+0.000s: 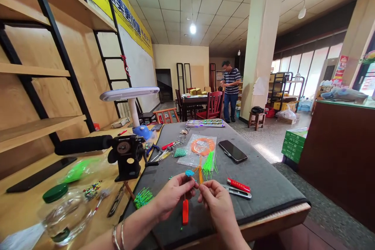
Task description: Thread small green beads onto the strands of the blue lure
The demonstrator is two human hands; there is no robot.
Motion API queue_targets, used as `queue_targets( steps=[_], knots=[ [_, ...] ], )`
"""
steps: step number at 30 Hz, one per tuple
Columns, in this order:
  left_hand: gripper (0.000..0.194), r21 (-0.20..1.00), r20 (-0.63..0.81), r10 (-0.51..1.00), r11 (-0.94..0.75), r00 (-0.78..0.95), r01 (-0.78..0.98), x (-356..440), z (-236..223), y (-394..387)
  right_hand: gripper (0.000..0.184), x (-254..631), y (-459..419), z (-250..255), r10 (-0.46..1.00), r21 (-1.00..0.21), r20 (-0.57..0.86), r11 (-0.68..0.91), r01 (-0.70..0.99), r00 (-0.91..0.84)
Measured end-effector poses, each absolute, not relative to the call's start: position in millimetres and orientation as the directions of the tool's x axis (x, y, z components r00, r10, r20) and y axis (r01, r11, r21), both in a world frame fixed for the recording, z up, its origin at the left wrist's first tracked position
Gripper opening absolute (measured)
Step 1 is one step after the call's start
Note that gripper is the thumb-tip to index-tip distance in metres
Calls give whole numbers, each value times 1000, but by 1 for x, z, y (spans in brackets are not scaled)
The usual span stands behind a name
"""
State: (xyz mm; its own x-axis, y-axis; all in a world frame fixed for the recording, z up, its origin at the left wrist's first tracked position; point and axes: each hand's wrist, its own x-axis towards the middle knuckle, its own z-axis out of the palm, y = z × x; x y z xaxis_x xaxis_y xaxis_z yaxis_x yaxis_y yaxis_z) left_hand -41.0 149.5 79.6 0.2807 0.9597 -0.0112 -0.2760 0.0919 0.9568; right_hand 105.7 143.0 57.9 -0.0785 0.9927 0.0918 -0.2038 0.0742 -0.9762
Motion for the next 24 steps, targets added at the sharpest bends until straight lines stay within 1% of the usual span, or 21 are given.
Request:
queue_targets(
  steps=[3,6,10,13,19,24],
  knots=[
    [42,902,-88,942,213,323,-375,-45,74,153,49,99,148,56,990,-976,114,97,-195,-78],
    [41,842,-162,905,335,394,-423,-51,71,157,58,91,149,56,985,-974,155,140,-180,-76],
    [35,793,-165,880,387,445,-471,-57,68,162,60,81,149,51,972,-964,224,210,-161,-75],
    [33,809,-141,896,349,421,-474,-56,67,162,60,76,148,45,967,-958,244,229,-172,-73],
    [34,889,-49,966,158,254,-429,-48,68,157,67,71,146,41,978,-957,195,173,-234,-75],
    [33,938,31,973,51,230,-342,-49,63,159,68,69,146,39,980,-952,187,162,-259,-74]
  ],
)
